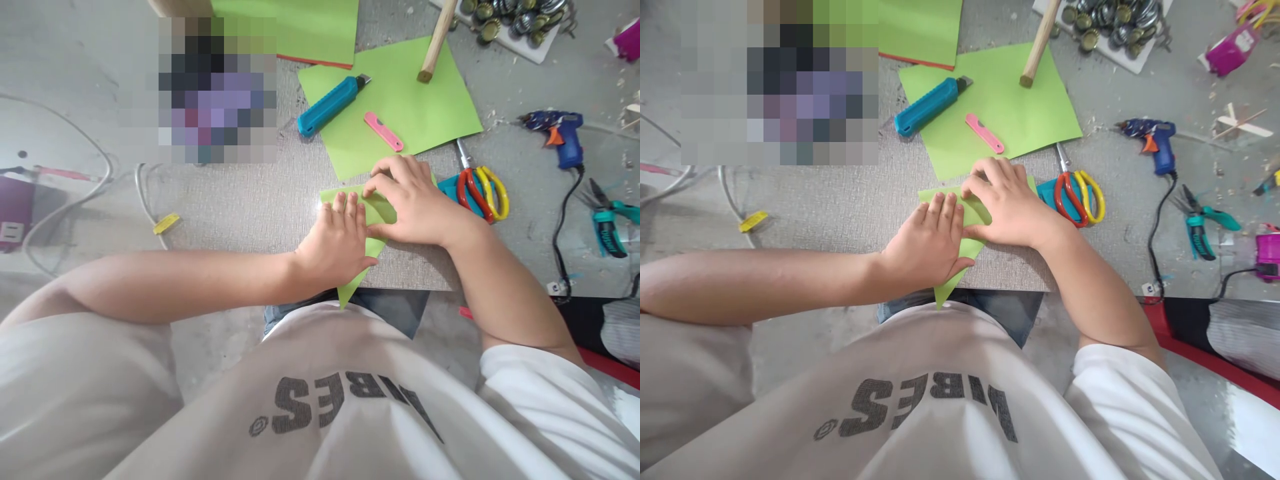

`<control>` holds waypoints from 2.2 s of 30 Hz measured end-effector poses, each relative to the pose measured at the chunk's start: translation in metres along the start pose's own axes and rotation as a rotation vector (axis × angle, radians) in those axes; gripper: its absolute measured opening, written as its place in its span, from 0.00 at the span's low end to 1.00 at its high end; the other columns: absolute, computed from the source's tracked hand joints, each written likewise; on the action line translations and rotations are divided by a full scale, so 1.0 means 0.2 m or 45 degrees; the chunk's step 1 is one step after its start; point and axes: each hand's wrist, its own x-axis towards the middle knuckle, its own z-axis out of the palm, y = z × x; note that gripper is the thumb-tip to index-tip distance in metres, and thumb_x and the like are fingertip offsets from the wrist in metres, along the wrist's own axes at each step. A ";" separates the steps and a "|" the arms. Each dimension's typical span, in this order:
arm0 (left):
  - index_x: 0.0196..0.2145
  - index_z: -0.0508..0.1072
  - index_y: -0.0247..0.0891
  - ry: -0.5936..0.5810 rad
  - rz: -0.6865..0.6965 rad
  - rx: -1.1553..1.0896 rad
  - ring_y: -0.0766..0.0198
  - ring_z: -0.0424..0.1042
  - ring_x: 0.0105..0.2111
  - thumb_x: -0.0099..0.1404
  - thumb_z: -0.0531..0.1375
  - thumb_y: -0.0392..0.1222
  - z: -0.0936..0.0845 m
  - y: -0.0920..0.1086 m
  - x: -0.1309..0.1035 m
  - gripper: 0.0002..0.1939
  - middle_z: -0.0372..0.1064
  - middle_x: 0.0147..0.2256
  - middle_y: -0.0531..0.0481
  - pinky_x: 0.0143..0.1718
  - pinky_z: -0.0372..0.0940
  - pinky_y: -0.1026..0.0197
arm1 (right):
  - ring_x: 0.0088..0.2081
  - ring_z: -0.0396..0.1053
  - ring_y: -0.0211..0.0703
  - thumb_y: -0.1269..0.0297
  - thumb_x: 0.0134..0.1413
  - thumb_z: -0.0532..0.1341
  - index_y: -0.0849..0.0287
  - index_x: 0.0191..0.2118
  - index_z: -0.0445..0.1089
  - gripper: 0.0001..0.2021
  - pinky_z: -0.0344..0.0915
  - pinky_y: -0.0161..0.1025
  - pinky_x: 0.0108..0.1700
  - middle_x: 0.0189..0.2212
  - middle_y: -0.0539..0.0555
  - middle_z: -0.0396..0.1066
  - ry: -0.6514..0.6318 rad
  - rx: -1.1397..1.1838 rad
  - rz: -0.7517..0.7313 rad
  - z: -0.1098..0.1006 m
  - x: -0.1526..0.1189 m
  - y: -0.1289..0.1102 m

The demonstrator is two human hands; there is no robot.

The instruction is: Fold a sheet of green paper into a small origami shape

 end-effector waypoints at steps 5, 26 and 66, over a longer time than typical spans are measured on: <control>0.80 0.70 0.20 0.219 0.122 0.060 0.29 0.80 0.73 0.90 0.57 0.51 0.01 0.00 -0.04 0.35 0.72 0.76 0.15 0.55 0.81 0.45 | 0.66 0.69 0.76 0.49 0.74 0.68 0.51 0.55 0.74 0.14 0.67 0.72 0.68 0.63 0.67 0.72 0.040 -0.043 0.026 0.01 0.02 0.00; 0.56 0.88 0.34 0.518 0.425 0.311 0.51 0.81 0.40 0.84 0.50 0.28 0.04 -0.01 -0.02 0.25 0.87 0.45 0.36 0.27 0.47 0.54 | 0.55 0.73 0.70 0.41 0.68 0.76 0.50 0.39 0.75 0.20 0.74 0.70 0.63 0.48 0.62 0.76 0.219 -0.065 0.055 0.04 0.14 0.01; 0.80 0.69 0.12 0.041 0.153 0.202 0.21 0.72 0.78 0.94 0.49 0.55 -0.08 0.00 -0.02 0.39 0.64 0.76 0.07 0.64 0.84 0.41 | 0.51 0.70 0.58 0.20 0.80 0.36 0.48 0.71 0.85 0.51 0.66 0.61 0.57 0.51 0.61 0.73 0.260 -0.015 -0.358 0.11 0.11 -0.01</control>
